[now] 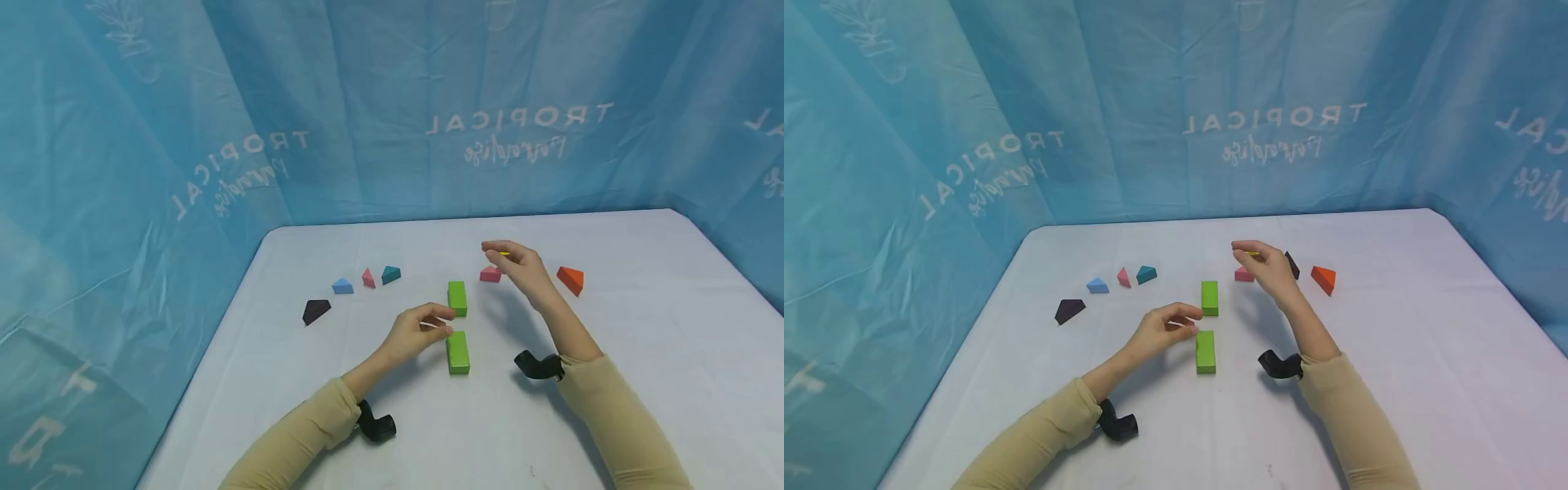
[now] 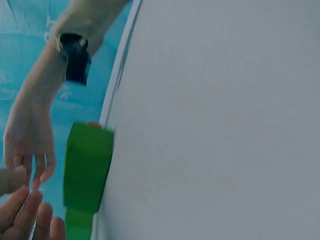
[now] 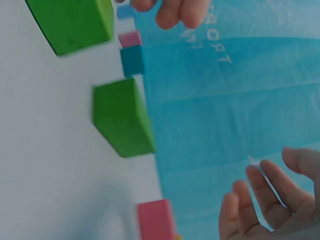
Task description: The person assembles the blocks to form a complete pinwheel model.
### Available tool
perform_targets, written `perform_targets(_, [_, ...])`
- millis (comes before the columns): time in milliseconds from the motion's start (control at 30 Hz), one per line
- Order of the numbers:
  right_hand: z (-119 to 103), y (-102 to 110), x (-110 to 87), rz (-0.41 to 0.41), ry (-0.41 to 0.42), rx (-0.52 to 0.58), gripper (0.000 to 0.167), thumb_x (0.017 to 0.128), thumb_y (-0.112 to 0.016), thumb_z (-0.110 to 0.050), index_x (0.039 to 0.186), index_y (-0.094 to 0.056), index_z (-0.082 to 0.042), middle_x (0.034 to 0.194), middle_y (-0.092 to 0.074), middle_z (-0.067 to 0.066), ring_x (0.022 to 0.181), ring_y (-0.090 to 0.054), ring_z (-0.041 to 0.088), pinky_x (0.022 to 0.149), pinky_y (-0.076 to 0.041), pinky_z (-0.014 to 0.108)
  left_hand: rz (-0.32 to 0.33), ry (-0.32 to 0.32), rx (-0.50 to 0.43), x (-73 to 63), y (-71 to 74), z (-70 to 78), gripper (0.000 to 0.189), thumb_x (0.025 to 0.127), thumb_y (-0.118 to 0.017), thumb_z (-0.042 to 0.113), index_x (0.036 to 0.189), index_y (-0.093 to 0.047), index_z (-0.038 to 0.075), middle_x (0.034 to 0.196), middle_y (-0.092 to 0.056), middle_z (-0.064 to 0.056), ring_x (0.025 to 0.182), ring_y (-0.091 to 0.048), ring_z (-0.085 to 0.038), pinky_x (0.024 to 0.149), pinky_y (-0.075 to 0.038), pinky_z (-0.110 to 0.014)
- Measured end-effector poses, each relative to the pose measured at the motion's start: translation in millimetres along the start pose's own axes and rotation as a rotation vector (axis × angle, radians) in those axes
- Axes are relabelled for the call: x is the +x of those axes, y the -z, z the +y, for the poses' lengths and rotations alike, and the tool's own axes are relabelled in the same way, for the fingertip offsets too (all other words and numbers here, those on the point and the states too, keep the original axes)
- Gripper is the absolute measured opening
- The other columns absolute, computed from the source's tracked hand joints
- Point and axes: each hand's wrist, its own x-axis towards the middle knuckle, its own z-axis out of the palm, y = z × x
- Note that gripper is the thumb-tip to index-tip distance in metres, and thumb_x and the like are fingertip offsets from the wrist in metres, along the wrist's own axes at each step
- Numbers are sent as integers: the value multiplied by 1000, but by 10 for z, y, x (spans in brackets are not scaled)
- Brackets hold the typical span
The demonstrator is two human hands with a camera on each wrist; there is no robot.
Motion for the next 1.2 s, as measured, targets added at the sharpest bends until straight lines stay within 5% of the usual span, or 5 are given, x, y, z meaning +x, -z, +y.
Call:
perform_targets(133, [74,-44,38,-65,-149,341,49,95,-59,-32,132,-50,-1,132,-50,9,117,-46,24,105,-35,48,12,83,-131,-79,-89,-45,32,87,-65,1,118,-59,-7,117,-62,-18,106,-57,-31,84,-49,-24])
perform_targets(300, [127,-150,57,-150,-214,462,44,95,-58,-19,132,-49,3,130,-52,7,121,-41,34,102,-38,46,56,116,-220,-180,-162,91,35,85,-65,-5,118,-57,-11,118,-59,-22,111,-52,-36,87,-47,-22])
perform_targets(667, [314,-417,59,-142,-198,289,37,91,-63,-13,124,-59,2,120,-50,7,102,-50,16,82,-48,32,94,88,-213,-288,-248,165,37,84,-64,-7,120,-55,-11,120,-56,-23,109,-51,-37,88,-48,-28])
perform_targets(1033, [357,-495,14,-127,-85,79,34,86,-66,-5,120,-64,-1,124,-59,16,115,-53,32,101,-35,52,124,78,-188,-238,-329,-179,38,85,-68,0,121,-59,-3,119,-60,-9,107,-54,-22,94,-46,-31])
perform_targets(1200, [252,-489,-55,-157,-64,26,34,87,-65,-6,121,-63,-1,125,-58,16,115,-52,35,98,-38,54,101,48,-216,-266,-281,35,38,85,-64,-6,121,-55,-11,122,-56,-21,111,-51,-34,99,-42,-44])
